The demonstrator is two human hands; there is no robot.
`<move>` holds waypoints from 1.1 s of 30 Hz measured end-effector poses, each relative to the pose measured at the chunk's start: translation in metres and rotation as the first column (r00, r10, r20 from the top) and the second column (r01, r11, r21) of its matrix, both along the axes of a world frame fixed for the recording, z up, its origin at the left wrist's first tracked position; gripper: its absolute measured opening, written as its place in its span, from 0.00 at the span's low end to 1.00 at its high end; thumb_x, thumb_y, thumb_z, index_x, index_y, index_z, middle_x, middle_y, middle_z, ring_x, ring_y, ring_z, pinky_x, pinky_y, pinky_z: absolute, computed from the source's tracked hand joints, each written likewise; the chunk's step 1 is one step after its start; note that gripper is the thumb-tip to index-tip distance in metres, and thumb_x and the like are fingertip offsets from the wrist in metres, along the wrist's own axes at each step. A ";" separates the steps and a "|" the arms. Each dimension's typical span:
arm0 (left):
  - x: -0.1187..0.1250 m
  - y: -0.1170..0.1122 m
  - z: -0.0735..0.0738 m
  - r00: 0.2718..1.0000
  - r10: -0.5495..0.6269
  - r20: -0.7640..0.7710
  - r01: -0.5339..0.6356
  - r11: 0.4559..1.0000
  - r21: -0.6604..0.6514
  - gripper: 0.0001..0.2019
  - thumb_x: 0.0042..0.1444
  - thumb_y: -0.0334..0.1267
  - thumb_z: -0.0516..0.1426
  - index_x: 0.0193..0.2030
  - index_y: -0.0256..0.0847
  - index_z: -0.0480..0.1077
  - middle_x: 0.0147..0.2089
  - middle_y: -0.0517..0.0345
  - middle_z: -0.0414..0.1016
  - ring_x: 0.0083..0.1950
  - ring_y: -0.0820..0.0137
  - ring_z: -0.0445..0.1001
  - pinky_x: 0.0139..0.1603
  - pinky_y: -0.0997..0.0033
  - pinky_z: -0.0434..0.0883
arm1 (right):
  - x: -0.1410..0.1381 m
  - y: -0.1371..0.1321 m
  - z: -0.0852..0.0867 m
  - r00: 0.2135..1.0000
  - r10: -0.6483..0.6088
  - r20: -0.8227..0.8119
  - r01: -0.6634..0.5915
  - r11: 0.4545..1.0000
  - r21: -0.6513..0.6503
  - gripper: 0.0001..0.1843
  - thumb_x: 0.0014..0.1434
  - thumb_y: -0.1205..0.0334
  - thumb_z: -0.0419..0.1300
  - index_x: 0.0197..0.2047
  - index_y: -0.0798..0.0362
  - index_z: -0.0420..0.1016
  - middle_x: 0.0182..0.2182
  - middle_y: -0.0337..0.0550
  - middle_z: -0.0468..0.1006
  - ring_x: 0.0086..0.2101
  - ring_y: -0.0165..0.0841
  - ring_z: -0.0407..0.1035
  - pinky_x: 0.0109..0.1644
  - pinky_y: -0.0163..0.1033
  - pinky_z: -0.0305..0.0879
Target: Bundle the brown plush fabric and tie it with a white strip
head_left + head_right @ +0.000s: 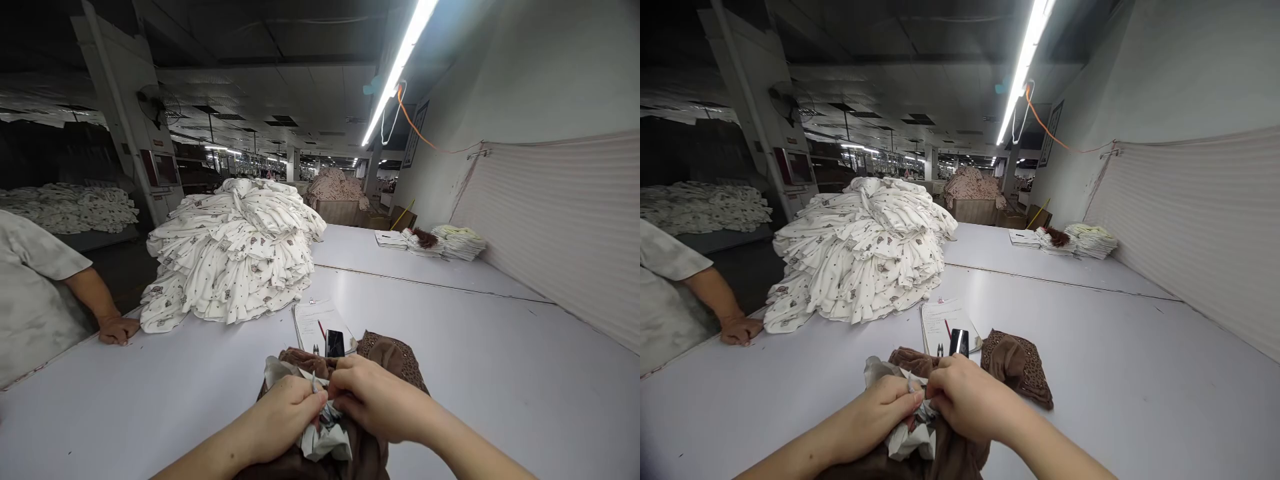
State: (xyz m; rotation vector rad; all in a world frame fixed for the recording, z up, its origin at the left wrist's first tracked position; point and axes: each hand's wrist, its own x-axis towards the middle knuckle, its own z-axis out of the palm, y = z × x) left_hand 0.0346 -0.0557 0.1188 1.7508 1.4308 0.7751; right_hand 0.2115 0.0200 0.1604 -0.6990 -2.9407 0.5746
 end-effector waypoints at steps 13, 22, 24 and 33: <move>-0.007 0.005 -0.003 0.984 -0.002 0.177 0.023 0.993 -0.117 0.12 0.55 0.40 0.49 0.25 0.38 0.64 0.25 0.63 0.64 0.30 0.72 0.61 0.33 0.72 0.62 | -0.027 -0.032 0.006 0.967 0.171 0.187 -0.250 0.766 0.593 0.03 0.46 0.74 0.61 0.28 0.60 0.75 0.27 0.51 0.70 0.31 0.39 0.61 0.36 0.44 0.62; 0.004 -0.003 -0.008 0.996 0.074 0.057 -0.073 0.997 -0.014 0.19 0.61 0.46 0.47 0.23 0.39 0.64 0.26 0.61 0.68 0.32 0.69 0.67 0.35 0.70 0.61 | 0.008 -0.033 -0.028 0.982 -0.019 -0.190 0.043 0.991 0.124 0.10 0.61 0.70 0.52 0.37 0.49 0.74 0.37 0.45 0.67 0.37 0.34 0.64 0.37 0.37 0.63; 0.009 -0.005 -0.007 0.996 0.082 0.022 -0.083 0.996 0.028 0.18 0.62 0.45 0.47 0.24 0.39 0.63 0.26 0.62 0.68 0.32 0.69 0.66 0.34 0.70 0.60 | 0.008 -0.033 -0.030 0.981 -0.058 -0.183 0.075 0.993 0.089 0.10 0.62 0.69 0.52 0.34 0.50 0.74 0.35 0.43 0.68 0.37 0.33 0.64 0.37 0.36 0.62; 0.020 -0.010 -0.020 0.974 0.132 -0.183 -0.079 0.959 0.273 0.16 0.65 0.39 0.41 0.30 0.40 0.63 0.36 0.55 0.71 0.40 0.65 0.68 0.42 0.65 0.62 | -0.003 -0.032 -0.043 0.905 -0.322 -0.279 0.302 0.946 -0.116 0.08 0.51 0.74 0.56 0.25 0.53 0.63 0.30 0.38 0.66 0.35 0.31 0.65 0.37 0.34 0.58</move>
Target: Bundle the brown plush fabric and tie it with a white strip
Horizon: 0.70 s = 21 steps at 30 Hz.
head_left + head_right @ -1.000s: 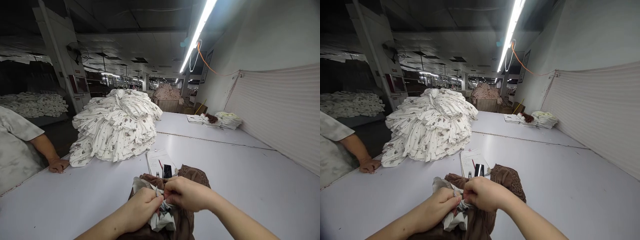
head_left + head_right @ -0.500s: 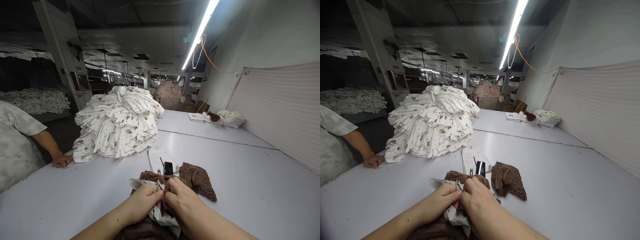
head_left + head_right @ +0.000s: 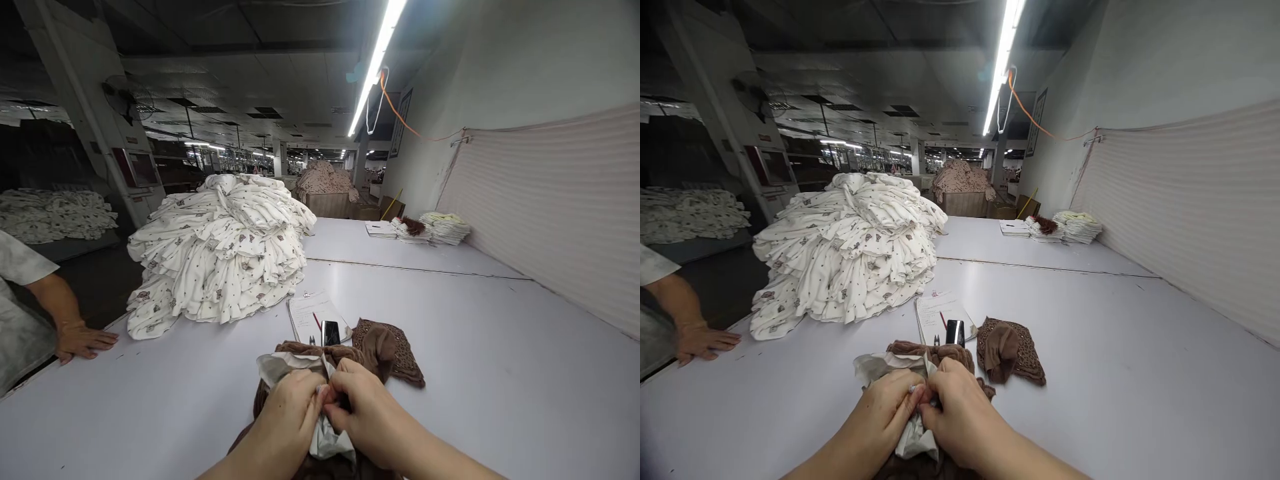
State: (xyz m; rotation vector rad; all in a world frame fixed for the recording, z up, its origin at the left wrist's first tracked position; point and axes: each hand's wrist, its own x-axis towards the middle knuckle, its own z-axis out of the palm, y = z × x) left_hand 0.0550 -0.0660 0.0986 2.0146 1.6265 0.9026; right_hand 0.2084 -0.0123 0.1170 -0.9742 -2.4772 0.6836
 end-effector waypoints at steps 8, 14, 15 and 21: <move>-0.001 -0.008 -0.015 0.952 -0.035 -0.304 0.119 0.958 0.262 0.15 0.62 0.30 0.41 0.33 0.38 0.66 0.33 0.49 0.71 0.36 0.61 0.68 0.37 0.60 0.67 | 0.000 0.002 -0.011 0.993 0.011 0.118 -0.035 0.979 0.203 0.15 0.44 0.72 0.54 0.36 0.50 0.60 0.35 0.40 0.67 0.29 0.33 0.63 0.28 0.36 0.49; -0.007 -0.017 -0.025 0.959 -0.057 -0.279 0.153 0.930 0.335 0.15 0.62 0.29 0.42 0.42 0.40 0.69 0.38 0.49 0.71 0.39 0.64 0.71 0.40 0.66 0.71 | -0.002 -0.001 -0.033 0.988 0.042 0.148 -0.093 0.930 0.355 0.07 0.50 0.69 0.54 0.34 0.50 0.63 0.32 0.40 0.67 0.28 0.33 0.65 0.28 0.35 0.51; -0.008 -0.018 -0.024 0.970 -0.074 -0.230 0.150 0.931 0.333 0.15 0.62 0.29 0.42 0.44 0.41 0.69 0.39 0.50 0.71 0.40 0.65 0.72 0.40 0.69 0.71 | -0.002 -0.002 -0.036 0.991 0.032 0.132 -0.080 0.923 0.378 0.05 0.51 0.69 0.53 0.34 0.51 0.64 0.32 0.41 0.67 0.27 0.33 0.65 0.27 0.35 0.52; -0.017 -0.020 -0.020 0.983 -0.178 -0.052 0.185 0.955 0.232 0.17 0.64 0.33 0.46 0.56 0.52 0.66 0.44 0.56 0.72 0.45 0.70 0.72 0.48 0.76 0.70 | -0.006 -0.002 -0.044 0.999 0.011 0.037 -0.028 0.869 0.494 0.07 0.59 0.69 0.49 0.35 0.53 0.66 0.31 0.44 0.67 0.25 0.33 0.64 0.24 0.35 0.51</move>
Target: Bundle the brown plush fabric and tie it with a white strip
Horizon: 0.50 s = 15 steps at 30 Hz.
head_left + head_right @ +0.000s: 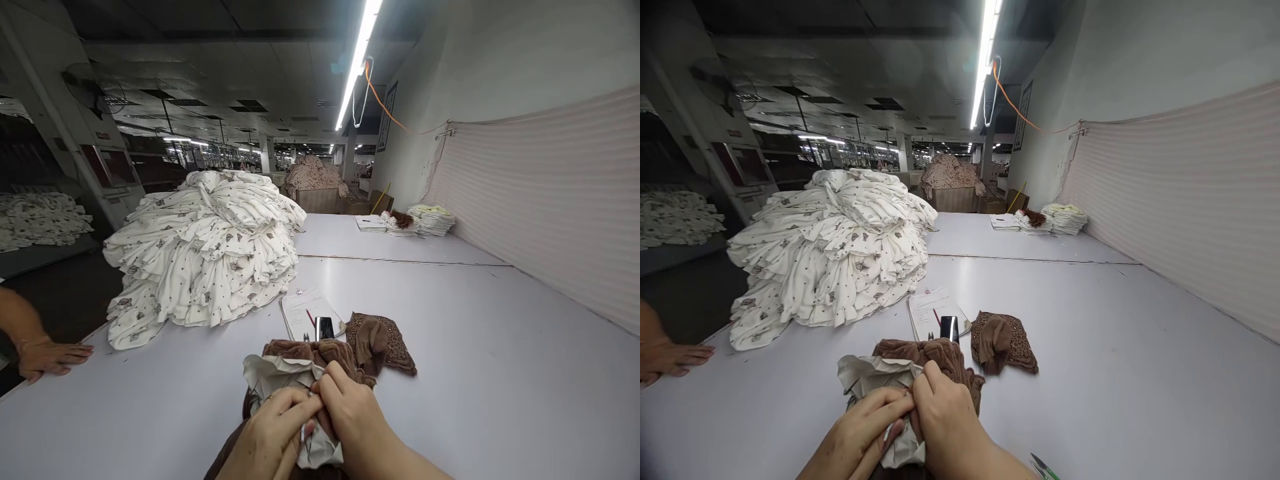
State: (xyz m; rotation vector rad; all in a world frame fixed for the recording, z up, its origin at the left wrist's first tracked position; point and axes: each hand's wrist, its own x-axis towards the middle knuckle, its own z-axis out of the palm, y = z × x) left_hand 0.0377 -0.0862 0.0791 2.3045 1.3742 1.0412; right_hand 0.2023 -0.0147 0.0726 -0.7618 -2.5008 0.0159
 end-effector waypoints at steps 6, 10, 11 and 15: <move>-0.007 -0.001 -0.007 1.000 -0.014 -0.027 0.017 0.993 0.116 0.19 0.63 0.33 0.48 0.58 0.54 0.64 0.44 0.59 0.76 0.49 0.70 0.73 0.51 0.77 0.70 | 0.005 0.001 -0.003 0.987 0.123 -0.105 -0.121 0.992 0.023 0.07 0.58 0.71 0.47 0.35 0.53 0.63 0.29 0.43 0.67 0.28 0.33 0.66 0.26 0.33 0.57; -0.007 -0.004 0.012 0.999 -0.030 0.033 0.033 0.995 -0.093 0.15 0.64 0.37 0.49 0.54 0.52 0.70 0.47 0.59 0.77 0.50 0.71 0.73 0.53 0.78 0.69 | 0.009 0.001 0.003 0.985 0.131 -0.117 -0.139 0.988 -0.064 0.06 0.55 0.71 0.49 0.32 0.51 0.61 0.28 0.39 0.66 0.25 0.30 0.65 0.25 0.31 0.57; -0.008 -0.004 0.015 0.998 -0.044 0.054 0.050 0.992 -0.117 0.15 0.64 0.39 0.48 0.53 0.52 0.71 0.47 0.59 0.77 0.49 0.71 0.74 0.52 0.78 0.70 | 0.008 0.002 0.004 0.988 0.114 -0.100 -0.122 0.990 -0.072 0.05 0.54 0.70 0.51 0.31 0.50 0.61 0.27 0.39 0.66 0.24 0.29 0.64 0.24 0.32 0.56; -0.018 -0.004 0.010 0.997 0.034 0.075 -0.026 0.994 -0.110 0.14 0.63 0.47 0.50 0.48 0.55 0.74 0.48 0.61 0.78 0.49 0.64 0.76 0.47 0.72 0.75 | -0.003 0.005 0.004 0.998 0.056 -0.024 -0.049 0.969 0.241 0.05 0.55 0.66 0.54 0.27 0.51 0.62 0.26 0.40 0.68 0.24 0.33 0.63 0.26 0.37 0.56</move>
